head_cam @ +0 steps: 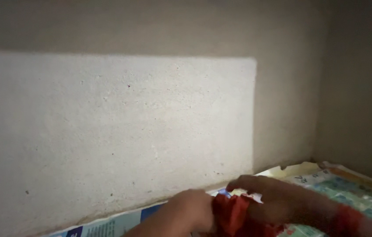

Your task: The person wipes a white wall and a shelf covered with newspapers using a red cloth. They move the cloth back and forth across the wall and the newspaper-covered surface.

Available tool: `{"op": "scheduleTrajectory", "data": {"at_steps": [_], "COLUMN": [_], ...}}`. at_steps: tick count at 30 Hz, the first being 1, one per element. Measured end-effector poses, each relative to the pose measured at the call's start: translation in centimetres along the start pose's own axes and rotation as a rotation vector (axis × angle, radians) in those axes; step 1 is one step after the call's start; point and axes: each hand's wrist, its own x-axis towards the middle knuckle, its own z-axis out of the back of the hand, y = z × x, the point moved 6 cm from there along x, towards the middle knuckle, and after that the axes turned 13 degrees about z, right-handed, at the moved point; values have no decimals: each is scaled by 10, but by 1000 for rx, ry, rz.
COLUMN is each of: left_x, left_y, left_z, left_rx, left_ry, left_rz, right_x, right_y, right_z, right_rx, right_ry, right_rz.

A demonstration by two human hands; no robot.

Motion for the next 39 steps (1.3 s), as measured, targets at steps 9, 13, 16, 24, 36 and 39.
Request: {"op": "scheduleTrajectory", "data": {"at_steps": [9,13,16,24,36,39], "left_x": [-12,-11,-7,-12,-16,-10], "left_y": [-2,0,-4,1,-4,-3], "left_z": [-13,-28,-41,-46,-39,-38], "left_rx": [33,74,361,110,165,189], "left_ry": [-34,-86,-271,-395,-352,-351], "left_rz": [127,203,-11,4,4,-29], "right_x": [-23,-31,-33,-59,-88,-102], "right_y": [47,40,51,18,26,19], "right_z": [-23,8,1,-29,2,-27], "right_rx": [-116,23,21,-213,132,-8], "right_ry": [79,-68,-68,11,-80,82], "right_rz": [-8,-87,-43,-111,-22,-212]}}
